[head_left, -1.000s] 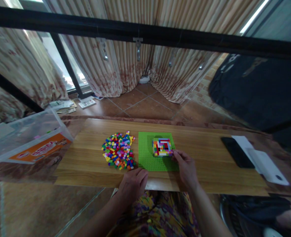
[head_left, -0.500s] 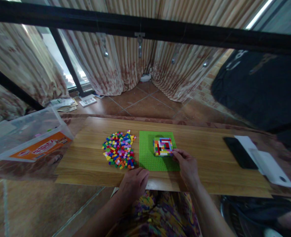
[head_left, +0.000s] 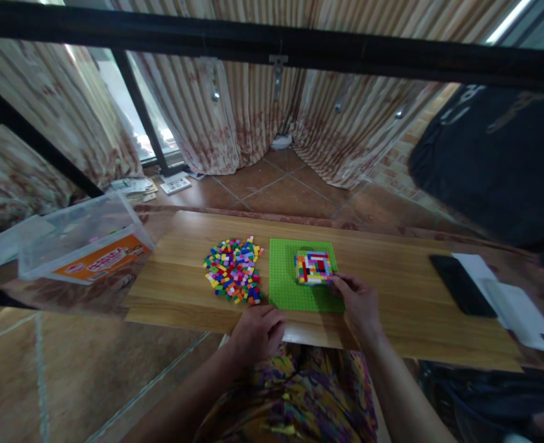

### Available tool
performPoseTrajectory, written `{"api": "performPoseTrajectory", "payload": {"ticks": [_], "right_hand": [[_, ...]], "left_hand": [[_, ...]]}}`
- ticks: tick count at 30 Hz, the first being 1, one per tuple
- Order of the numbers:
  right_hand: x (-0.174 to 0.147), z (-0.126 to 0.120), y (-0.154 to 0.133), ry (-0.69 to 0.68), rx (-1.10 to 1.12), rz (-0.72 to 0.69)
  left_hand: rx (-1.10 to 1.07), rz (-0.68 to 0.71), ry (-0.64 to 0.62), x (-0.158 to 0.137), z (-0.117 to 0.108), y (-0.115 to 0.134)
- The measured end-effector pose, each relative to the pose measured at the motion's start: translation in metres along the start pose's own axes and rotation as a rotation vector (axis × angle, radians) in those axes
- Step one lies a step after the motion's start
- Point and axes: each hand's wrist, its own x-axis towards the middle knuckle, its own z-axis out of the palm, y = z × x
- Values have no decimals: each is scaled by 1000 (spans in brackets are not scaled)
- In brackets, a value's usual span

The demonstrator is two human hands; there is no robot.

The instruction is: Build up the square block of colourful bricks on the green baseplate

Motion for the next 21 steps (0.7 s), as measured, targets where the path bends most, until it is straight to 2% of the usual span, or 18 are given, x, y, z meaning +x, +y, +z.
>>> {"api": "performPoseTrajectory", "payload": {"ticks": [3,5,8,12,16,21], "right_hand": [[-17,5,-14,103,-176,-176],[-31,16,-23,-49,-205,-319],[-49,39,-30,-455,-234,-489],[-58,71,-30,-786,-342,-580],[-54,89,-30,-981,-473,-649],[-49,98,-38,-1033,-685,-777]], "left_hand": [[17,70,-28,-4,-1,1],[59,148,-83,-7,-1,3],[108,226,-136,-10,4,4],[123,254,-106,-15,13,0],[140,270,-83,-18,16,-2],[115,247,-118,-17,16,0]]}}
